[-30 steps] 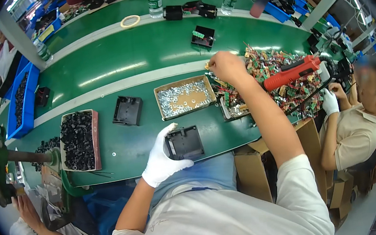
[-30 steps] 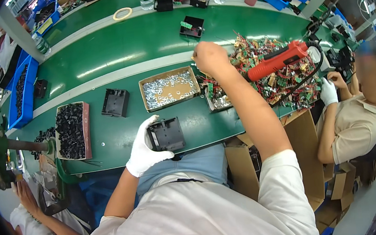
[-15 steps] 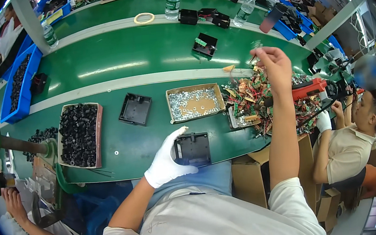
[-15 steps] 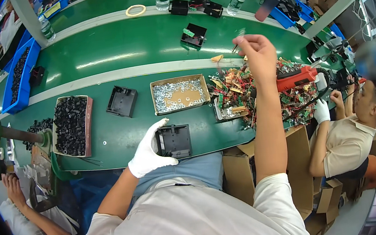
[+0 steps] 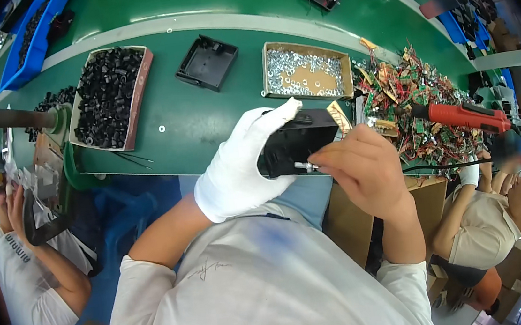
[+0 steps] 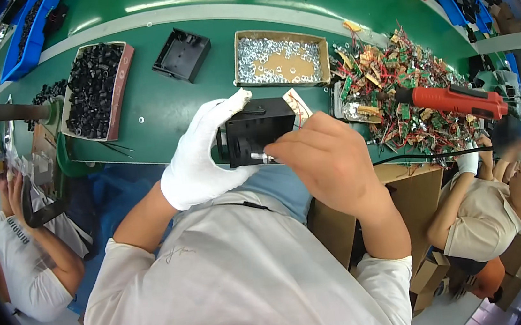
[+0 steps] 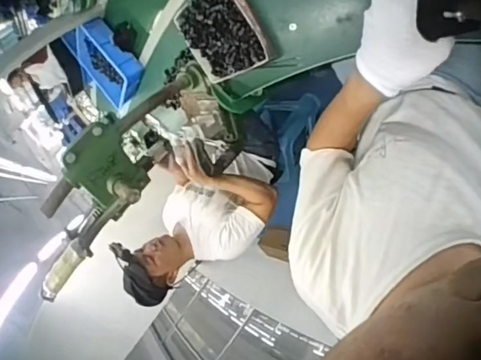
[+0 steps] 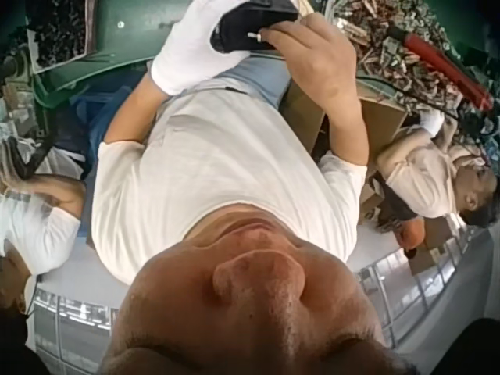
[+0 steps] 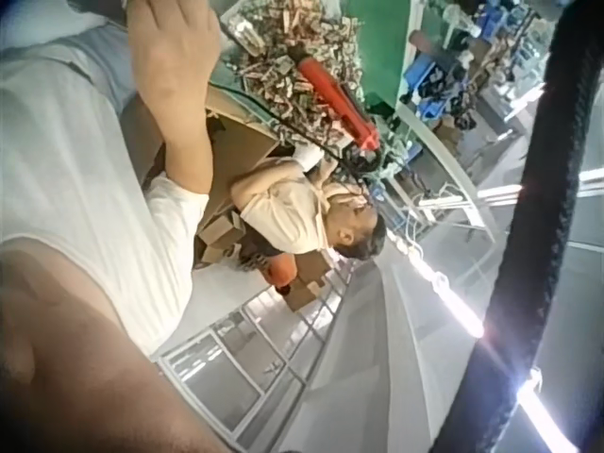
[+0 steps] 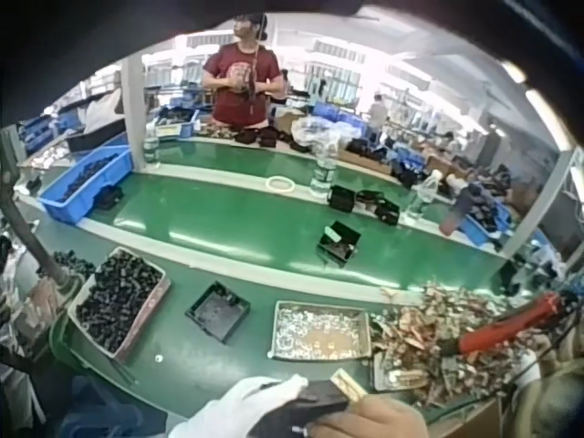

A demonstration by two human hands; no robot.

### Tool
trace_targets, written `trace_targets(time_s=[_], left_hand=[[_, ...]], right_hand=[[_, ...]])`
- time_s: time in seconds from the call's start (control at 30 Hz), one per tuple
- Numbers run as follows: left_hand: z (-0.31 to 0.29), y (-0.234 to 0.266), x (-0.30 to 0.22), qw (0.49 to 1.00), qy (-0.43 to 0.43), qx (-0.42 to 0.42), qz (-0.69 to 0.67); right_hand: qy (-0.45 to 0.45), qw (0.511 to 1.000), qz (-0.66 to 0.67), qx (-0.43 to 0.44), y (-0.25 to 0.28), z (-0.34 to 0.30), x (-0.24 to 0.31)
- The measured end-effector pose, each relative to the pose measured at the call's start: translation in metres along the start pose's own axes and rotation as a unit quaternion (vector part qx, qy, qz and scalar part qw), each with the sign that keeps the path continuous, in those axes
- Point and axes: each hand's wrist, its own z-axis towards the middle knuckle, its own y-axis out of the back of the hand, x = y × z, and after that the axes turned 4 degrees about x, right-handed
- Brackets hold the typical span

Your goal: Assembling electronic circuit boards into plastic housings and securing them with an electric screwdriver on an assembly line.

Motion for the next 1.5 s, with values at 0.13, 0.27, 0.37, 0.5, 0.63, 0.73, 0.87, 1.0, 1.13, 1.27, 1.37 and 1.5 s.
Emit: trace_targets(time_s=[0.13,0.27,0.37,0.5,0.63,0.73,0.87,1.0,1.13,1.27,1.37,1.5], left_hand=[[-0.002,-0.006,-0.011,0.999,0.019,0.009,0.047],[0.000,-0.014,-0.014,0.996,0.020,0.023,0.081],[0.000,-0.016,-0.012,0.995,0.032,0.040,0.084],[0.001,-0.019,-0.010,0.994,0.045,0.054,0.080],[0.003,-0.022,-0.007,0.996,0.046,0.048,0.060],[0.003,-0.023,-0.005,0.997,0.036,0.026,0.061],[0.005,-0.022,-0.002,0.997,0.026,0.031,0.063],[0.005,-0.023,0.001,0.997,0.025,0.044,0.064],[0.003,-0.026,0.008,0.996,0.039,0.053,0.056],[0.001,-0.025,0.015,0.997,0.041,0.042,0.054],[0.003,-0.024,0.016,0.998,0.043,-0.053,0.014],[-0.003,-0.020,0.023,0.986,0.022,-0.163,-0.028]], right_hand=[[0.022,0.983,-0.181,0.009,-0.011,-0.002,0.015],[0.031,0.975,-0.217,0.037,-0.018,-0.005,0.008],[0.024,0.980,-0.196,0.028,-0.029,-0.010,-0.001],[0.010,0.984,-0.175,0.021,-0.039,-0.014,-0.007],[-0.007,0.984,-0.178,0.025,-0.041,-0.014,-0.007],[0.003,0.982,-0.186,0.035,-0.032,-0.007,-0.005],[-0.036,0.981,-0.187,0.041,-0.037,-0.007,-0.002],[-0.093,0.976,-0.191,0.057,-0.049,-0.009,0.001],[-0.145,0.962,-0.207,0.099,-0.060,-0.010,0.002],[-0.088,0.968,-0.227,0.056,-0.068,-0.014,0.001],[-0.010,0.980,-0.195,-0.042,-0.055,-0.017,0.001],[-0.244,0.883,0.198,-0.349,-0.069,-0.054,0.022]])
